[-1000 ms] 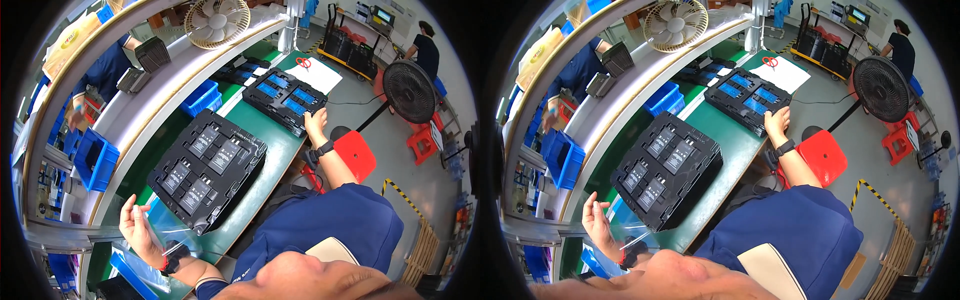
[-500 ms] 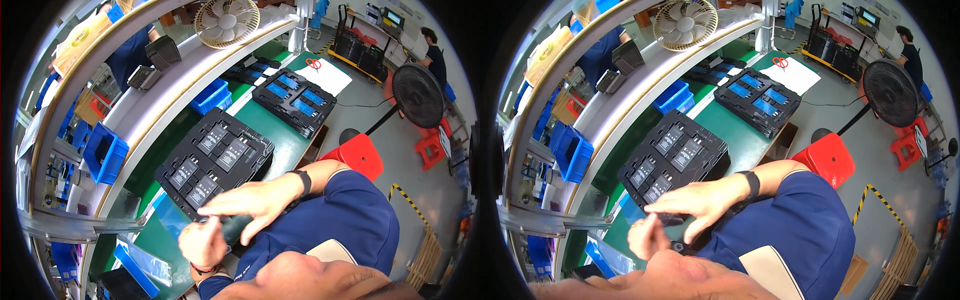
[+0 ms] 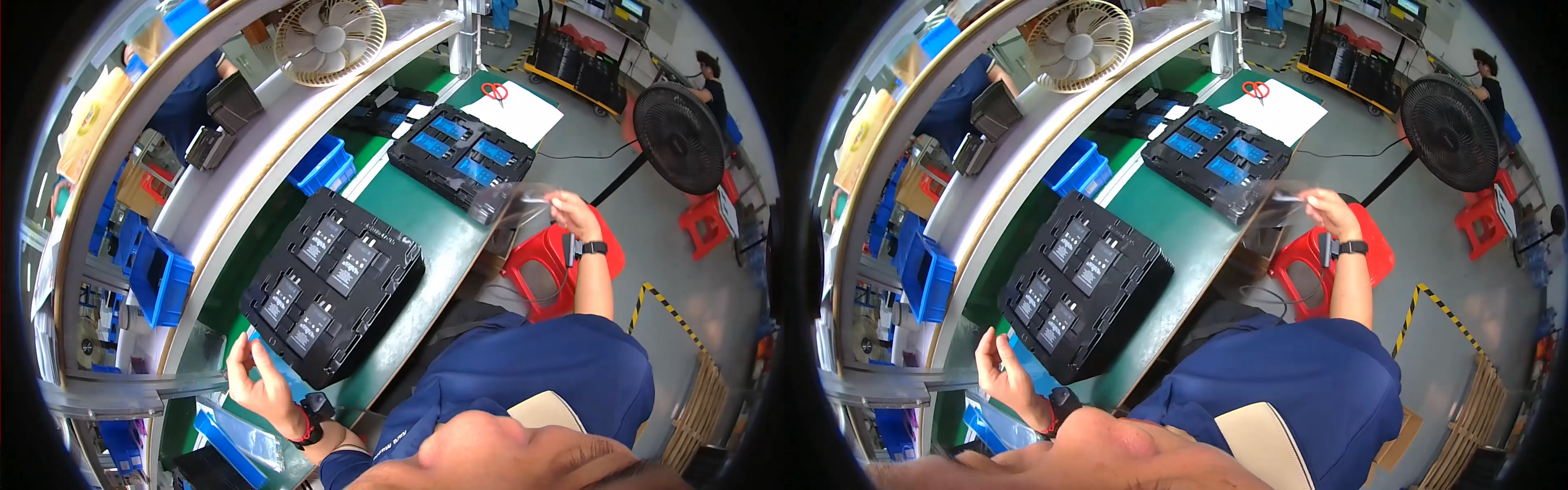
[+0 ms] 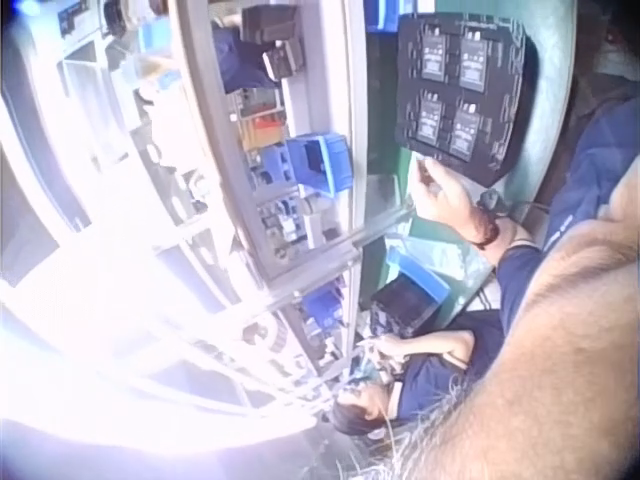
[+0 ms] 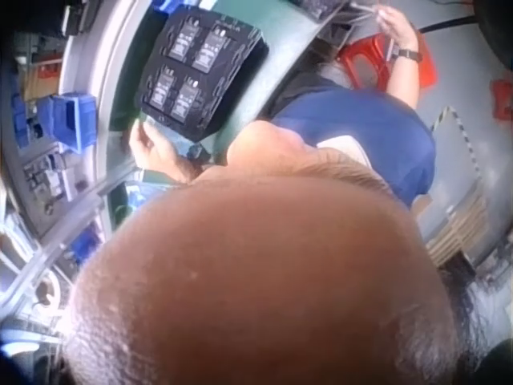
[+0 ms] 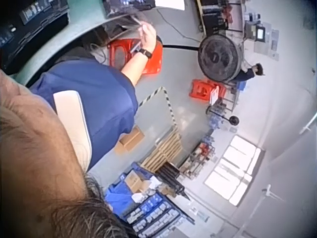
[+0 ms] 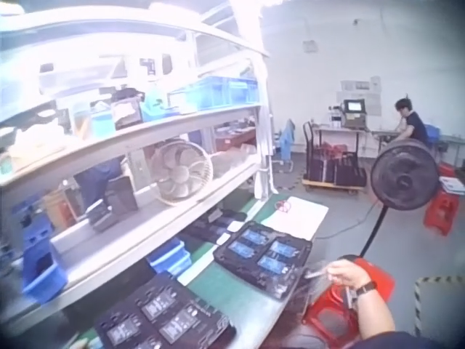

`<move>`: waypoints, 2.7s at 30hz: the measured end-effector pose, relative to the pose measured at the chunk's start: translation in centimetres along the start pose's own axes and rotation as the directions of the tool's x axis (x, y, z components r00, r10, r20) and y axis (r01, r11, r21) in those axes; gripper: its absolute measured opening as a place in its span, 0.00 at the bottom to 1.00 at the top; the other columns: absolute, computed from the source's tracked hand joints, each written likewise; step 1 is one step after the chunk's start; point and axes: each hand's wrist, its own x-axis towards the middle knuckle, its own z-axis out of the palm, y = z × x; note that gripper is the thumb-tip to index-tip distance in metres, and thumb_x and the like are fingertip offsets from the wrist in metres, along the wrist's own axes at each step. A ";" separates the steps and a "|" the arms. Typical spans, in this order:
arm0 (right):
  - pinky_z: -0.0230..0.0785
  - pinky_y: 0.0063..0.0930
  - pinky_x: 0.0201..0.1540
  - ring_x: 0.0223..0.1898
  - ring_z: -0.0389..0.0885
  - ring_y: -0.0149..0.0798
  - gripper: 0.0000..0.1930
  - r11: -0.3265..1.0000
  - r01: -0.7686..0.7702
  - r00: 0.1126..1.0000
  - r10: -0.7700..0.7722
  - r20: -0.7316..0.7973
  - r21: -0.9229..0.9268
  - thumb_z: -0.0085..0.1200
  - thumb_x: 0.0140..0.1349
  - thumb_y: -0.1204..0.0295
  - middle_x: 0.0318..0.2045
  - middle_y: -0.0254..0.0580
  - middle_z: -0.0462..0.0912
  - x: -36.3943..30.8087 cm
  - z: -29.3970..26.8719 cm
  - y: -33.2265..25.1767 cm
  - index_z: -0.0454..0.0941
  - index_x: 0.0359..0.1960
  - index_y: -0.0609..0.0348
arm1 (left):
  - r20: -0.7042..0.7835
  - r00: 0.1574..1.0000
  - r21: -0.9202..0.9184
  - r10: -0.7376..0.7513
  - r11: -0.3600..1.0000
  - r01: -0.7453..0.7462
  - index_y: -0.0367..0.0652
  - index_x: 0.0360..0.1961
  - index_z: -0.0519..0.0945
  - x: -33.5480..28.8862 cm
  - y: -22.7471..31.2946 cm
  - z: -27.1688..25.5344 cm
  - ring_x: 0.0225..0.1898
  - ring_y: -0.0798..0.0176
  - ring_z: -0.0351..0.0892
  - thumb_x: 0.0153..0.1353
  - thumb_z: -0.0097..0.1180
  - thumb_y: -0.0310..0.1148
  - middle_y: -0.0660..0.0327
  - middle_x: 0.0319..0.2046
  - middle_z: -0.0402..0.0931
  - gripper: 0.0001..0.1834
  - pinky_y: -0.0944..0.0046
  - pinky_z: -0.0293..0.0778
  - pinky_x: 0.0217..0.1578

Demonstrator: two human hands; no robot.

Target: Peel the blue protective film from electronic modules and place the modules into an organized tray.

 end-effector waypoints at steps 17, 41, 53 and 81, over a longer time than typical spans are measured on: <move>0.69 0.39 0.20 0.18 0.78 0.46 0.18 0.791 -0.535 0.551 0.594 -0.586 0.298 0.50 0.57 0.66 0.29 0.55 0.78 14.6 -2.1 38.0 0.73 0.39 0.74 | 0.323 0.926 0.367 -0.193 0.928 0.066 0.37 0.51 0.73 -2.7 -3.2 0.6 0.57 0.49 0.66 0.56 0.53 0.27 0.48 0.56 0.67 0.19 0.58 0.62 0.57; 0.68 0.21 0.38 0.33 0.76 0.28 0.05 0.658 0.593 0.665 -0.725 -0.180 -0.463 0.54 0.56 0.77 0.30 0.34 0.79 5.6 20.9 -13.6 0.78 0.34 0.64 | 0.446 0.885 0.399 -0.134 0.915 -0.062 0.37 0.43 0.77 2.8 -6.0 1.0 0.43 0.49 0.70 0.49 0.62 0.34 0.51 0.41 0.67 0.20 0.55 0.68 0.45; 0.59 0.38 0.51 0.47 0.69 0.47 0.16 0.049 0.926 0.376 -0.043 0.926 -0.374 0.60 0.50 0.61 0.38 0.44 0.76 9.4 40.4 -11.6 0.78 0.38 0.56 | 0.311 0.950 0.277 0.004 0.956 -0.095 0.41 0.37 0.76 2.0 -6.2 1.7 0.43 0.51 0.69 0.47 0.64 0.31 0.55 0.37 0.72 0.15 0.56 0.64 0.46; 0.62 0.34 0.41 0.35 0.73 0.41 0.09 -0.177 0.965 0.165 -0.156 0.974 -0.192 0.62 0.44 0.66 0.25 0.36 0.79 6.8 39.7 -12.9 0.81 0.26 0.55 | 0.307 0.871 0.235 0.382 0.857 -0.459 0.41 0.26 0.79 0.8 -5.2 1.4 0.37 0.56 0.77 0.45 0.62 0.27 0.60 0.27 0.78 0.06 0.59 0.69 0.42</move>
